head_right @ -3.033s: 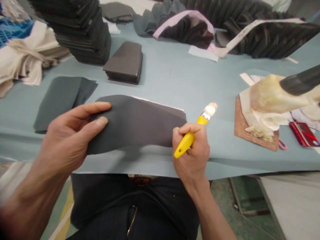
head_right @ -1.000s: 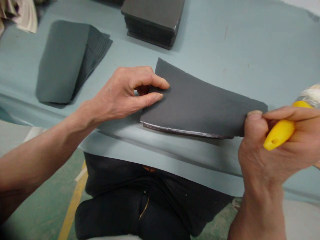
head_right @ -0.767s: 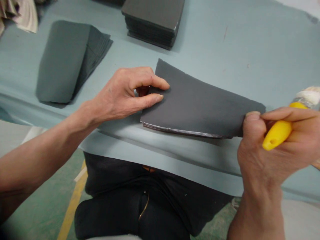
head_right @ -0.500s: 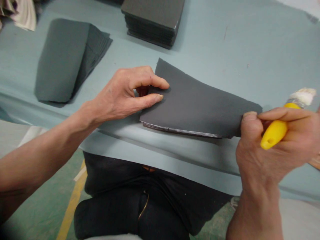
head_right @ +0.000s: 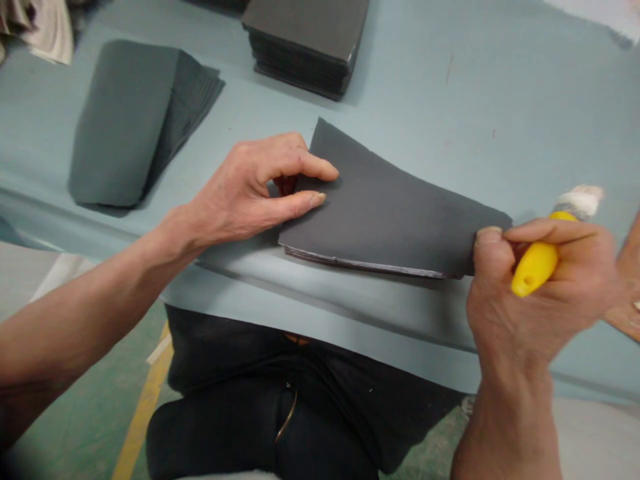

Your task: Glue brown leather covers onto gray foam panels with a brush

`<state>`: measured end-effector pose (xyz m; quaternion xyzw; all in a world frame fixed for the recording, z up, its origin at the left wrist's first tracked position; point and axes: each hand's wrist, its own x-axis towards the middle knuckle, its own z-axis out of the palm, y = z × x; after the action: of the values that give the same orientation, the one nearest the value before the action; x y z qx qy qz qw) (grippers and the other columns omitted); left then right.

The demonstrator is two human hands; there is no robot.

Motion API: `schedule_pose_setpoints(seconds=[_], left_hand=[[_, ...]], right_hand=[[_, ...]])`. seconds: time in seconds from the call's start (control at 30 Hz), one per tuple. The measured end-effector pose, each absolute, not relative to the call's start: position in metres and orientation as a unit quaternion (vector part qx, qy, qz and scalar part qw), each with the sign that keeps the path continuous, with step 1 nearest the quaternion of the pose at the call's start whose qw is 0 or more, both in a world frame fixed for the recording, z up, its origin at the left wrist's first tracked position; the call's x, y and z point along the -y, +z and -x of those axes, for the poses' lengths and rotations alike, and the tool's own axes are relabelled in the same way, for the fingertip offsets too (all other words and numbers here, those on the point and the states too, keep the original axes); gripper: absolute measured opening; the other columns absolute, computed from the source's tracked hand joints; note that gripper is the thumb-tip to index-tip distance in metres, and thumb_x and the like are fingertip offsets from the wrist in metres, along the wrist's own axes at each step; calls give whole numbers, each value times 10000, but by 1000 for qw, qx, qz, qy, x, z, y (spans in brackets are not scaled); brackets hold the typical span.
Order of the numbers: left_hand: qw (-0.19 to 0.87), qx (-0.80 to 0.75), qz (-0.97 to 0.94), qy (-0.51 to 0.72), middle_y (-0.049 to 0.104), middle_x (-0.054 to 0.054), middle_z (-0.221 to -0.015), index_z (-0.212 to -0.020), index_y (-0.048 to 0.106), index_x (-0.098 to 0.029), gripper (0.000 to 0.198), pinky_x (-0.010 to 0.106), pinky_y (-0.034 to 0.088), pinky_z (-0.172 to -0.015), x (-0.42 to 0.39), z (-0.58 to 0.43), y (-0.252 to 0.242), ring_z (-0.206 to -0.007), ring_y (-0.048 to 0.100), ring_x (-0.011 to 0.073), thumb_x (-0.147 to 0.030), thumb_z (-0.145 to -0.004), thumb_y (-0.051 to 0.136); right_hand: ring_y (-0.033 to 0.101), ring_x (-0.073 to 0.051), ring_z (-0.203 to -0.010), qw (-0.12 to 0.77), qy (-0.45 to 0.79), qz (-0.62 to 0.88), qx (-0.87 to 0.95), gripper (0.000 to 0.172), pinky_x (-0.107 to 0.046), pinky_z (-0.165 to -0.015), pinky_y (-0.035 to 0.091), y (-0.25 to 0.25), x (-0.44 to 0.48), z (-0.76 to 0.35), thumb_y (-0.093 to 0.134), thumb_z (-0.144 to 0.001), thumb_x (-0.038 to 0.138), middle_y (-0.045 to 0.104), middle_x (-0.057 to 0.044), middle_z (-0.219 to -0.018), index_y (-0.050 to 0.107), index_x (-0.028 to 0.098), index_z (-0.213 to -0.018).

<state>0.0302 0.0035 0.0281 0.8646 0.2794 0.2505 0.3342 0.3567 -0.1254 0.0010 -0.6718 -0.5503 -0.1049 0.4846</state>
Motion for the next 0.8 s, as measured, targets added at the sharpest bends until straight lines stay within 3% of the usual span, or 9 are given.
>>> schedule_pose_setpoints(seconds=[0.8], left_hand=[[280, -270, -879, 275, 751, 86, -1123, -1309, 756, -245, 301, 371, 575, -927, 2, -27, 20, -1059, 725, 246, -373, -1063, 640]], right_hand=[[488, -141, -532, 472, -105, 686, 543, 174, -400, -612, 375, 4, 128, -353, 719, -653, 353, 547, 6, -643, 605, 255, -740]])
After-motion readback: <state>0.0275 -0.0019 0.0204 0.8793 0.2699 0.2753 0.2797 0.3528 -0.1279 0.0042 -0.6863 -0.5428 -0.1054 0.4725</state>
